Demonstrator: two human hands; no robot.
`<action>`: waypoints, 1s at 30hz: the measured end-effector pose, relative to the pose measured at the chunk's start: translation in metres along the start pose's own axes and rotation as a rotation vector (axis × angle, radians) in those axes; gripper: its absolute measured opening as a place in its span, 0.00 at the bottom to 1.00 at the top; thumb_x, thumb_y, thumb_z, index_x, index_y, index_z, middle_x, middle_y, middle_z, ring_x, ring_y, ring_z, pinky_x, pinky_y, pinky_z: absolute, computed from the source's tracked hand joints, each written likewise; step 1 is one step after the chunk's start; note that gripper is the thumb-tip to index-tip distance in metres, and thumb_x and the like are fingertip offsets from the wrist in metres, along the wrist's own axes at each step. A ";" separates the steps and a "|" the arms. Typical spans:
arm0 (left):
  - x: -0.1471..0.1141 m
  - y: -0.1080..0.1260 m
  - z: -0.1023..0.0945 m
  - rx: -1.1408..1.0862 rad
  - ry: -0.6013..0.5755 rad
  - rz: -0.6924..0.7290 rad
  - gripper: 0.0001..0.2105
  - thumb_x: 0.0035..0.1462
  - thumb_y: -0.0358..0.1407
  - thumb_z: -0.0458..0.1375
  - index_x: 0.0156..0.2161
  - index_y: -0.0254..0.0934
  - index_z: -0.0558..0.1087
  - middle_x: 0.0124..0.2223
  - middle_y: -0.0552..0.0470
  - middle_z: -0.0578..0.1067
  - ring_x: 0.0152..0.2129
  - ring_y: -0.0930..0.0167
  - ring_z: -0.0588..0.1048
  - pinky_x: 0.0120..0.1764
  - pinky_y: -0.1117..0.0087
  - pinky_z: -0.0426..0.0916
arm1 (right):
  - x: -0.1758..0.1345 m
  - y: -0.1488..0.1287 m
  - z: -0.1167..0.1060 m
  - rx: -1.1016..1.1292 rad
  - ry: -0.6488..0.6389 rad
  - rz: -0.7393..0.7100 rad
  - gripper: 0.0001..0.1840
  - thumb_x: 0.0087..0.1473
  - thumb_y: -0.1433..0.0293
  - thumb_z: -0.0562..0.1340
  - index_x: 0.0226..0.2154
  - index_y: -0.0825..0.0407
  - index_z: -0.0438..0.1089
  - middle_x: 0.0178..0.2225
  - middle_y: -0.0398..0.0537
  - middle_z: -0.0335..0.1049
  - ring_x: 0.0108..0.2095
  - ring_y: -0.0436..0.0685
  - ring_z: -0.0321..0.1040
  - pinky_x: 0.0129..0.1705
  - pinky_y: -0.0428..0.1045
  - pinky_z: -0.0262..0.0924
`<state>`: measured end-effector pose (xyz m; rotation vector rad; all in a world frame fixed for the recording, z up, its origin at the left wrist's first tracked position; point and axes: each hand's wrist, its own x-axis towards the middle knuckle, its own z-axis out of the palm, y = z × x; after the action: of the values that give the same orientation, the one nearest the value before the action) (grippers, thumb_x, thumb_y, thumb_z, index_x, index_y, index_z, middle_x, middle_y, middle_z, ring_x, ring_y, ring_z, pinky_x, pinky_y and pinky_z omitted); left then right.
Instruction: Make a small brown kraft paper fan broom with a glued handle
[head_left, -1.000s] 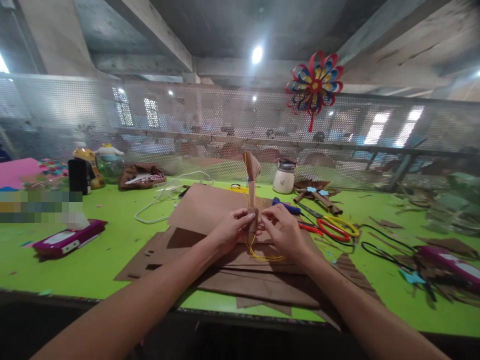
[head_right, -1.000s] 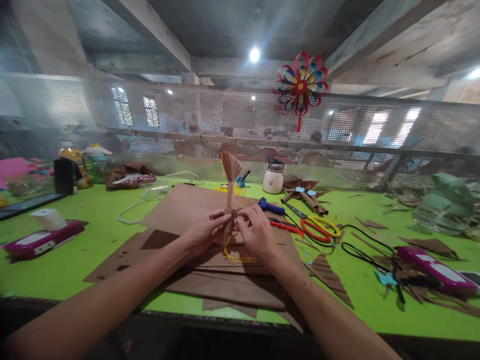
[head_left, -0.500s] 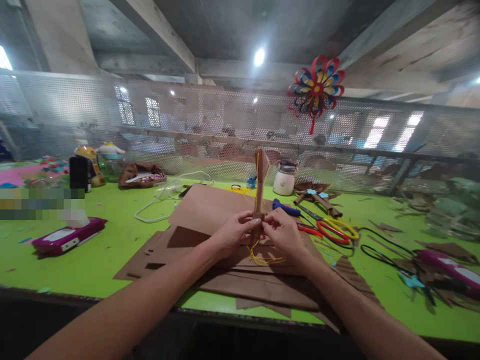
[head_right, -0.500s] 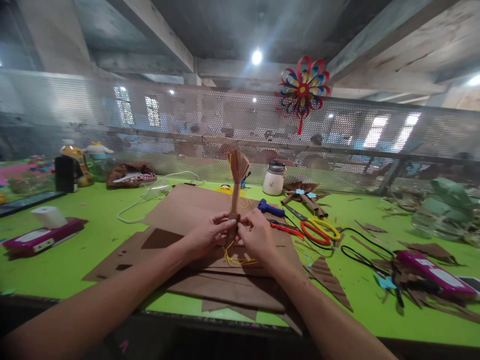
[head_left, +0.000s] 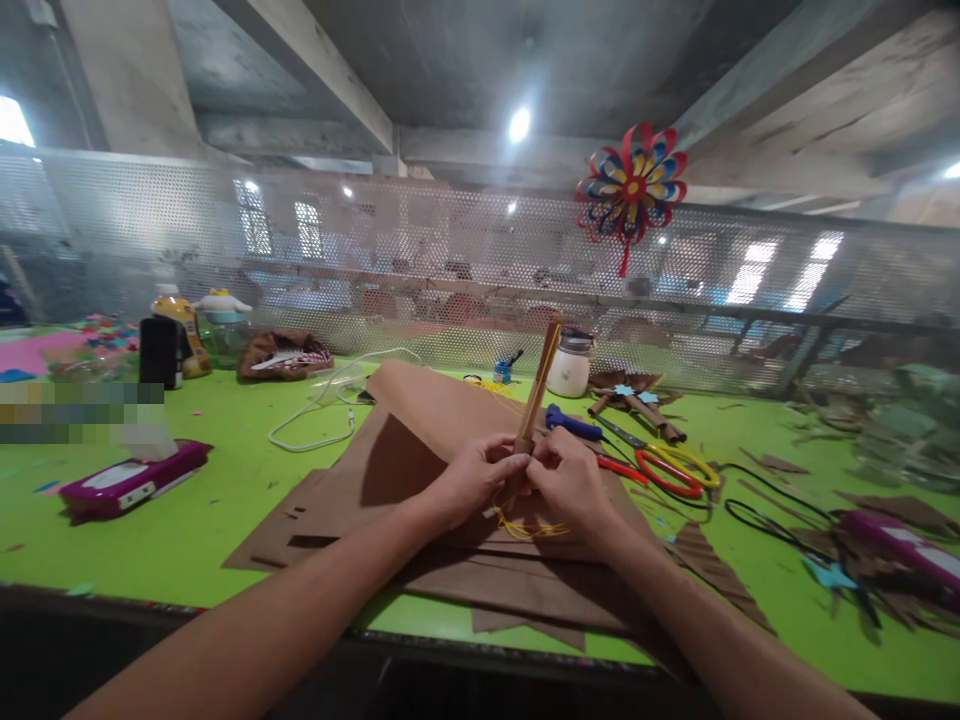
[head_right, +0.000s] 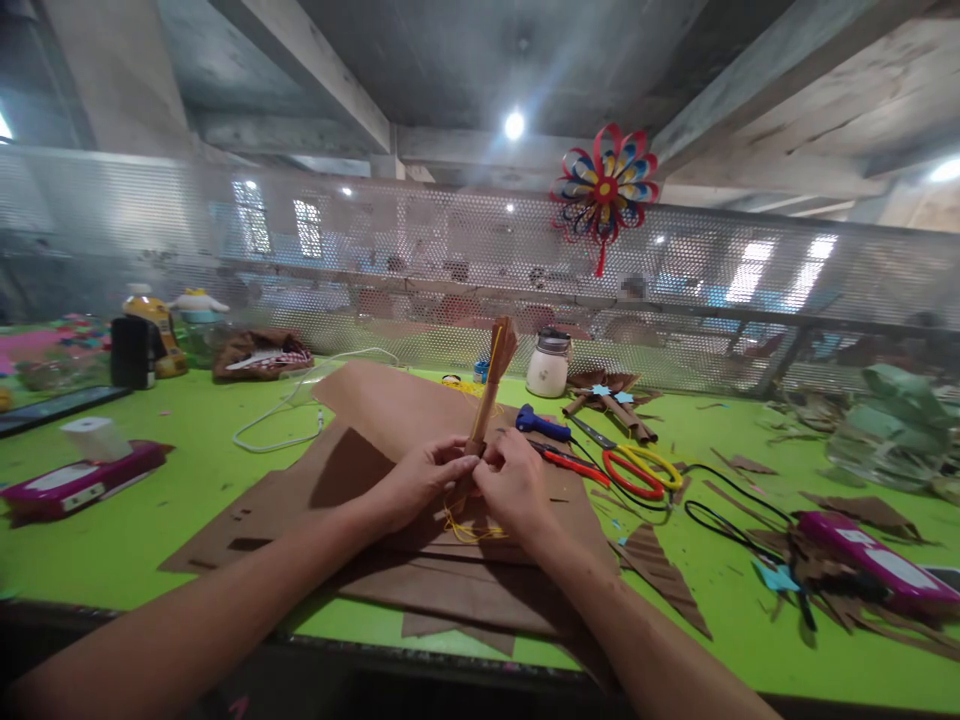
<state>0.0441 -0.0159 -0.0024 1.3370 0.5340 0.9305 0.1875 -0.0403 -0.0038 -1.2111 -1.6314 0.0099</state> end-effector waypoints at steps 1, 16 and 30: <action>0.000 0.000 -0.001 0.009 -0.014 -0.012 0.17 0.45 0.41 0.65 0.40 0.34 0.73 0.29 0.51 0.75 0.23 0.73 0.73 0.29 0.73 0.66 | 0.000 -0.001 -0.001 0.016 -0.016 0.022 0.09 0.41 0.73 0.58 0.15 0.51 0.58 0.20 0.42 0.59 0.23 0.51 0.58 0.25 0.47 0.52; 0.002 -0.001 -0.008 -0.115 -0.112 -0.097 0.14 0.50 0.40 0.62 0.37 0.32 0.69 0.32 0.45 0.76 0.28 0.69 0.76 0.35 0.67 0.70 | 0.011 0.007 -0.011 0.367 -0.182 0.226 0.08 0.44 0.68 0.60 0.19 0.53 0.67 0.19 0.43 0.67 0.21 0.51 0.63 0.25 0.47 0.59; 0.010 0.001 -0.024 -0.247 0.198 -0.051 0.04 0.55 0.30 0.58 0.34 0.30 0.71 0.31 0.45 0.77 0.30 0.70 0.76 0.38 0.69 0.70 | 0.011 0.018 -0.004 0.179 -0.277 0.053 0.16 0.51 0.62 0.57 0.19 0.55 0.70 0.19 0.44 0.66 0.23 0.51 0.60 0.26 0.46 0.52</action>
<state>0.0307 0.0059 -0.0046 1.0113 0.5805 1.0571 0.2038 -0.0257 -0.0037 -1.1517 -1.7932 0.3643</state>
